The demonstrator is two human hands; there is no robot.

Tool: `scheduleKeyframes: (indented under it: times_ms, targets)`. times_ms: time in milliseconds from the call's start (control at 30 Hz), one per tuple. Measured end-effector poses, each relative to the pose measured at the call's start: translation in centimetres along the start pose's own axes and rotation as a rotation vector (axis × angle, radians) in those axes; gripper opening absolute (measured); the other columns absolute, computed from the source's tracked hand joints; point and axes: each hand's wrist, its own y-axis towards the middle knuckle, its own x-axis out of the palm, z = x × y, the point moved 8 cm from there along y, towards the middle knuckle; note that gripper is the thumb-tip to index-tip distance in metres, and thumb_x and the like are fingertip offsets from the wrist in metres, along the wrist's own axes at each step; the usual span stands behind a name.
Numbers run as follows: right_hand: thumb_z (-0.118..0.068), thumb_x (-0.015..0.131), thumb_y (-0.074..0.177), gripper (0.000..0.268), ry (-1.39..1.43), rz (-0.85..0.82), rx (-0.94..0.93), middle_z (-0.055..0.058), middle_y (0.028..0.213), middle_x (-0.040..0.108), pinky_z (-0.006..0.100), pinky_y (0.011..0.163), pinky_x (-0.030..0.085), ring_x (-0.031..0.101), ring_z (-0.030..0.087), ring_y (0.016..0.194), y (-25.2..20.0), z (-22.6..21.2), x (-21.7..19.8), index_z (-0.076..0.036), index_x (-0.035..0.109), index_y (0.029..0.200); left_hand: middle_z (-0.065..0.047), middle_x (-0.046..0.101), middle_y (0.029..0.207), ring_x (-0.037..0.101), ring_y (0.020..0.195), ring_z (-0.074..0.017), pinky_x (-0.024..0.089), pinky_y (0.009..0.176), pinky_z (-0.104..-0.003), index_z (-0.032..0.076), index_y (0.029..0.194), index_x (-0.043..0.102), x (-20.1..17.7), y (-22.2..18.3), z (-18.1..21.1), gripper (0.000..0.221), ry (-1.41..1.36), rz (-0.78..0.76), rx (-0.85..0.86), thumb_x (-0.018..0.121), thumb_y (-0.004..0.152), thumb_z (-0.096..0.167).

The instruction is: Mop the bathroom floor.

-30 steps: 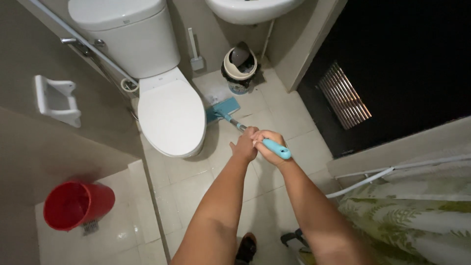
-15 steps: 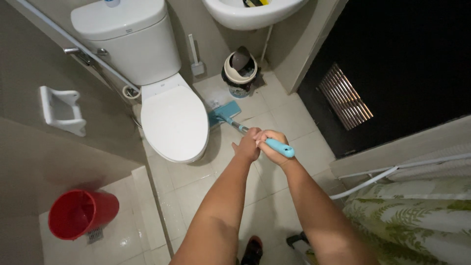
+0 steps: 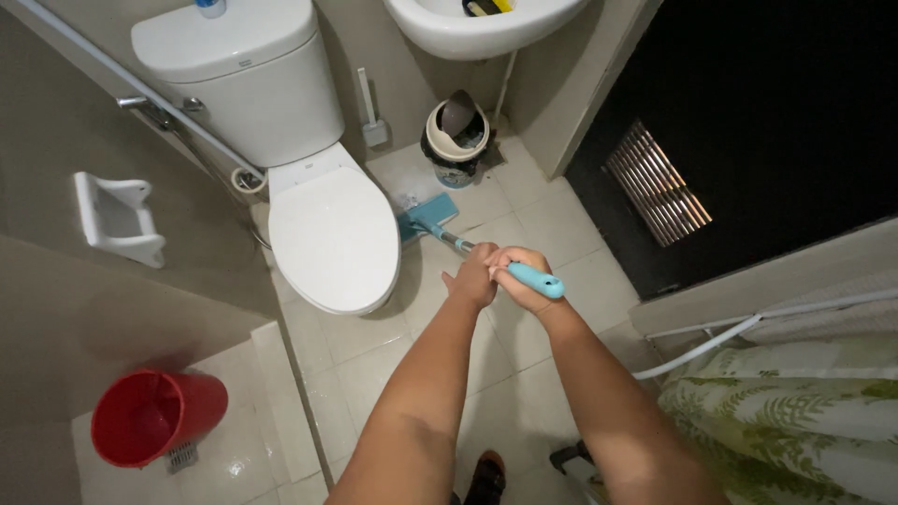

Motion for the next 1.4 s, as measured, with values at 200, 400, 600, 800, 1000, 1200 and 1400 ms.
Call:
scheduleKeyframes:
  times_ms: [200, 400, 600, 800, 1000, 1200, 1400]
  targets:
    - [0.001, 0.065, 0.082, 0.003, 0.006, -0.030, -0.068, 0.011, 0.096, 0.073, 0.030, 0.079, 0.056, 0.068, 0.016, 0.094, 0.2, -1.6, 0.7, 0.000, 0.065, 0.079, 0.011, 0.055, 0.143, 0.052, 0.137, -0.0234, 0.013, 0.113, -0.080, 0.033, 0.128, 0.053, -0.5, 0.0, -0.5, 0.032, -0.007, -0.010, -0.051, 0.056, 0.096, 0.027]
    - [0.003, 0.064, 0.083, 0.013, 0.045, -0.001, -0.055, 0.011, 0.098, 0.073, 0.030, 0.079, 0.056, 0.068, 0.017, 0.094, -0.1, -0.9, 0.3, -0.001, 0.056, 0.074, 0.006, 0.056, 0.139, 0.054, 0.133, -0.0264, 0.018, 0.105, -0.085, 0.031, 0.126, 0.054, 0.6, 0.8, -0.9, 0.035, 0.012, 0.065, 0.087, 0.062, 0.092, 0.025]
    - [0.003, 0.068, 0.085, 0.014, 0.064, -0.037, -0.093, 0.010, 0.098, 0.070, 0.029, 0.084, 0.055, 0.066, 0.016, 0.096, -2.8, -1.6, 0.0, -0.002, 0.056, 0.080, 0.006, 0.054, 0.140, 0.054, 0.132, -0.0309, 0.016, 0.107, -0.085, 0.031, 0.123, 0.056, 2.1, -0.8, -1.0, 0.031, 0.066, 0.027, 0.026, 0.062, 0.093, 0.033]
    - [0.003, 0.068, 0.087, 0.013, 0.021, -0.056, -0.137, 0.009, 0.098, 0.071, 0.029, 0.084, 0.055, 0.067, 0.015, 0.096, -4.8, -2.7, -2.1, -0.002, 0.058, 0.081, 0.004, 0.052, 0.144, 0.048, 0.134, -0.0363, 0.016, 0.104, -0.086, 0.029, 0.126, 0.052, 3.1, -2.7, 1.2, 0.034, 0.045, 0.067, 0.082, 0.059, 0.094, 0.034]
    - [0.000, 0.068, 0.087, 0.007, -0.019, -0.093, -0.068, 0.008, 0.094, 0.073, 0.029, 0.079, 0.056, 0.067, 0.014, 0.089, -7.1, -3.4, -5.6, -0.003, 0.062, 0.084, 0.000, 0.056, 0.141, 0.055, 0.130, -0.0330, 0.025, 0.104, -0.082, 0.027, 0.125, 0.053, 4.7, -5.9, 5.1, 0.036, 0.069, 0.048, 0.140, 0.065, 0.091, 0.032]
    - [-0.002, 0.069, 0.085, 0.009, -0.099, -0.142, -0.120, 0.008, 0.090, 0.073, 0.028, 0.077, 0.055, 0.068, 0.014, 0.087, -11.1, -6.5, -7.7, -0.002, 0.060, 0.083, -0.013, 0.058, 0.121, 0.059, 0.115, -0.0394, 0.049, 0.094, -0.054, 0.020, 0.121, 0.055, 6.6, -9.7, 7.6, 0.038, -0.038, 0.210, 0.347, 0.071, 0.087, 0.027]
    - [-0.008, 0.069, 0.089, 0.012, -0.110, -0.167, -0.103, 0.004, 0.090, 0.075, 0.028, 0.078, 0.055, 0.069, 0.011, 0.087, -14.5, -10.8, -11.4, -0.004, 0.060, 0.081, -0.018, 0.059, 0.111, 0.057, 0.105, -0.0443, 0.046, 0.091, -0.052, 0.011, 0.114, 0.057, 8.9, -13.3, 12.0, 0.027, -0.230, 0.408, 0.601, 0.069, 0.091, 0.019]
